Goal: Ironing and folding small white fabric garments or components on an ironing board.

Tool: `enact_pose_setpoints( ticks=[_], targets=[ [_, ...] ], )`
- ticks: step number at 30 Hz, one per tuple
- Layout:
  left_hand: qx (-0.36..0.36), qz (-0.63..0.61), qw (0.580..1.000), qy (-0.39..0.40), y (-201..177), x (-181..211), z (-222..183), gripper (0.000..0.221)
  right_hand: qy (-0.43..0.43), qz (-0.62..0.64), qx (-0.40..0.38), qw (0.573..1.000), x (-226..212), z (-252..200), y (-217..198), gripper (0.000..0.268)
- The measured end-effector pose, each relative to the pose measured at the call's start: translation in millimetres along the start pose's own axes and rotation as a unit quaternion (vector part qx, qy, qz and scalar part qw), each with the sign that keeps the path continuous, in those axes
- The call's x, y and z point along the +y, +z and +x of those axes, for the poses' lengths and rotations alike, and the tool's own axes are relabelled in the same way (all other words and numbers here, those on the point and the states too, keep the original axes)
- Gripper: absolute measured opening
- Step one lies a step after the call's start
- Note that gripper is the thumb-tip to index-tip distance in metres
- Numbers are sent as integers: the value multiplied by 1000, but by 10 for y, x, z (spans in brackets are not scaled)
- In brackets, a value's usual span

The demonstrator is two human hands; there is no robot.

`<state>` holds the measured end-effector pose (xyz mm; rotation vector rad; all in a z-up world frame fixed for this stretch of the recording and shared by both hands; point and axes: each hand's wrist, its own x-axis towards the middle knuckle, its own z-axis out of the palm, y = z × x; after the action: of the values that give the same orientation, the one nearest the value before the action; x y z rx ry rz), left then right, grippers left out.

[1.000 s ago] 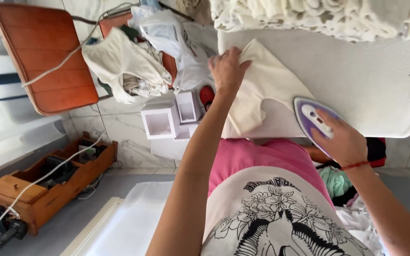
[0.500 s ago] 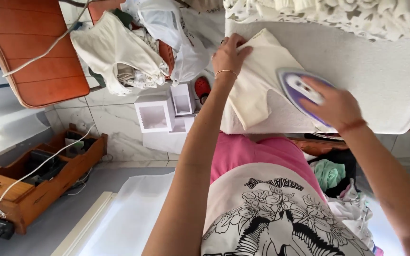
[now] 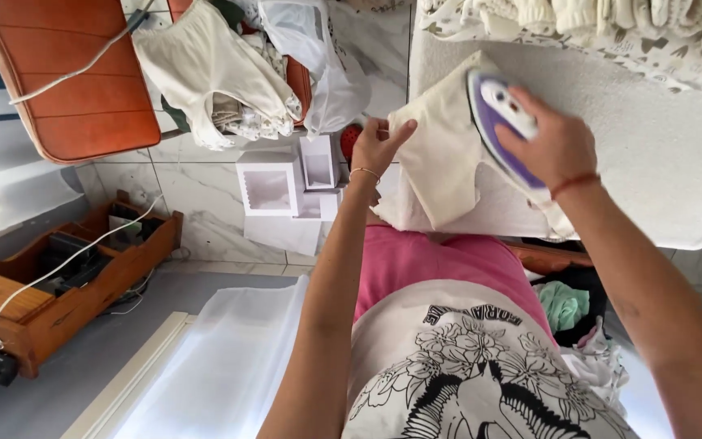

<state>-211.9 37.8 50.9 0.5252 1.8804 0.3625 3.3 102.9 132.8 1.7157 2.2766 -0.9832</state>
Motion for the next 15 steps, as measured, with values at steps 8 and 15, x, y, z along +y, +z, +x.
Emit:
enact_pose_setpoints(
  ticks=[8, 15],
  targets=[
    [98, -167, 980, 46, 558, -433, -307, 38, 22, 6, -2, 1000, 428, -306, 167, 52],
    [10, -413, 906, -92, 576, -174, -671, 46, -72, -155, -53, 984, 543, -45, 49, 52]
  ],
)
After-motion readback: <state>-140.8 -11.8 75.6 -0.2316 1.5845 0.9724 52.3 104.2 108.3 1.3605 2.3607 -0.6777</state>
